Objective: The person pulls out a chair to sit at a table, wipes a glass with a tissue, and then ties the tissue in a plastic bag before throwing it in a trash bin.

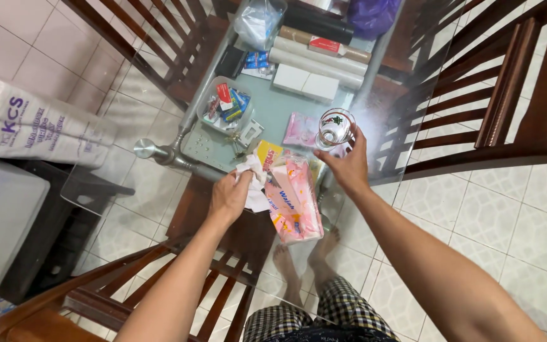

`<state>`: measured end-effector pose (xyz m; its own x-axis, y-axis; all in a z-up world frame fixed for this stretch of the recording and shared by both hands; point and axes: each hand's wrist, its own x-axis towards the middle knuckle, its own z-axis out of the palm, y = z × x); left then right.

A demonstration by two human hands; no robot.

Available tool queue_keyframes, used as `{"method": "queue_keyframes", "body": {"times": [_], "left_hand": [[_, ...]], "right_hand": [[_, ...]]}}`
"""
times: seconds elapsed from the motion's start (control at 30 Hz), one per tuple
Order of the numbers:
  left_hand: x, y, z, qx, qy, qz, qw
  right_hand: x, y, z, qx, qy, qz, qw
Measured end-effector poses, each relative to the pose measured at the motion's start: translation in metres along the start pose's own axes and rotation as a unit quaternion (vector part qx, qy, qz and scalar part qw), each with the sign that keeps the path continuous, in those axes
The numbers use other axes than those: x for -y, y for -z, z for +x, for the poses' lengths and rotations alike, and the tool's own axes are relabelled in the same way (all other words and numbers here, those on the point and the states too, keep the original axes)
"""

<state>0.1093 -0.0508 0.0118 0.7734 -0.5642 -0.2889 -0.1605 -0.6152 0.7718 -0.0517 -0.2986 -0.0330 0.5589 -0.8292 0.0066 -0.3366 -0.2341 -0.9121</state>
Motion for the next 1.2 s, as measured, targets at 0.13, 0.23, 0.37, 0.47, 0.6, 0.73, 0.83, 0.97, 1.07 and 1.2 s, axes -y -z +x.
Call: {"method": "queue_keyframes", "body": {"times": [0.13,0.23,0.37,0.47,0.6,0.73,0.83,0.97,1.07,1.2], "left_hand": [[-0.025,0.008,-0.011,0.044,0.113,-0.065,0.99],[-0.034,0.015,-0.015,0.064,0.181,-0.087,0.978],[-0.012,0.009,-0.001,-0.038,0.051,0.005,0.998],[-0.006,0.004,0.004,-0.064,-0.042,0.027,0.997],[-0.033,0.001,0.011,-0.077,-0.053,-0.022,0.995],[-0.07,-0.014,0.011,-0.097,-0.132,-0.028,0.986],[-0.1,-0.03,0.002,-0.012,-0.098,-0.133,0.986],[-0.128,-0.056,-0.015,0.043,-0.135,0.022,0.99],[-0.14,-0.084,-0.014,0.122,-0.197,-0.079,0.97],[-0.168,-0.115,-0.016,0.134,-0.229,-0.076,0.961]], "right_hand": [[0.012,-0.004,0.011,0.014,-0.008,0.06,0.998],[0.024,-0.003,0.013,0.006,-0.002,0.071,0.997],[0.031,0.001,0.014,0.006,-0.006,0.012,1.0],[0.034,0.007,0.01,0.017,0.004,0.011,1.0],[0.057,0.021,-0.001,0.066,0.009,0.079,0.995],[0.09,0.05,-0.019,0.134,0.005,0.125,0.983],[0.11,0.073,-0.036,0.16,-0.014,0.109,0.981],[0.122,0.103,-0.055,0.18,0.003,0.145,0.973],[0.121,0.129,-0.063,0.16,-0.027,0.145,0.976],[0.113,0.173,-0.061,0.136,-0.04,0.16,0.977]]}}
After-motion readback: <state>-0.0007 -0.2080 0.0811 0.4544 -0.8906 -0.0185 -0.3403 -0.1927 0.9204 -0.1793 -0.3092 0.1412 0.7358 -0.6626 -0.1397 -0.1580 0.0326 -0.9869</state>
